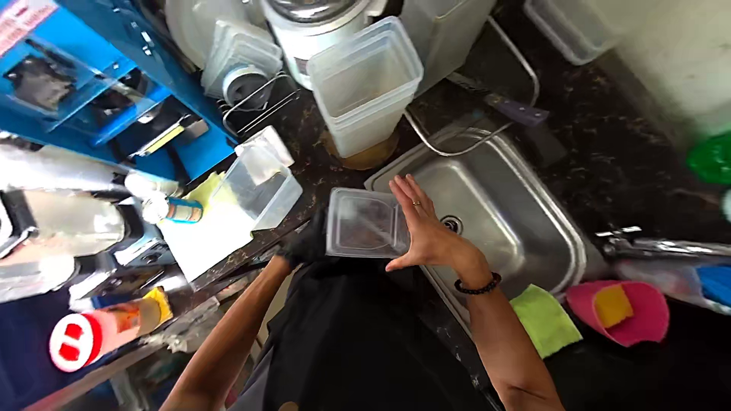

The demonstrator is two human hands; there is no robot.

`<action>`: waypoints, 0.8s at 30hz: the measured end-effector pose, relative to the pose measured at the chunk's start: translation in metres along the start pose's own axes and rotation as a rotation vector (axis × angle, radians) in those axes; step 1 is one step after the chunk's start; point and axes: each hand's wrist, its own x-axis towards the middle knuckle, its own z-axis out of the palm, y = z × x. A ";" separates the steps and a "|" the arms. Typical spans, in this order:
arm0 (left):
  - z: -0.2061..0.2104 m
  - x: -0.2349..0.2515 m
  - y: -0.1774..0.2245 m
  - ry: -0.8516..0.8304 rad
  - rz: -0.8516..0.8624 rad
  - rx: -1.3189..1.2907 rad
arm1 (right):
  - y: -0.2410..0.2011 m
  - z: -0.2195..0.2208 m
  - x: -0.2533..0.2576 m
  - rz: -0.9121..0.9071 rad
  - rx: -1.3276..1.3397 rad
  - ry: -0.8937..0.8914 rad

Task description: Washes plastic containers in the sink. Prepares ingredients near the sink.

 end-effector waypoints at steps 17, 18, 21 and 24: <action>0.023 0.018 0.042 0.075 0.108 0.625 | 0.004 0.023 0.008 -0.151 -0.139 0.150; 0.028 0.018 0.045 0.063 0.112 0.679 | 0.005 0.026 0.006 -0.162 -0.114 0.164; 0.037 0.016 0.071 -0.056 -0.012 0.759 | 0.007 0.029 0.007 -0.174 -0.084 0.175; 0.050 0.021 0.072 -0.086 -0.001 0.738 | 0.009 0.031 0.003 -0.176 -0.012 0.187</action>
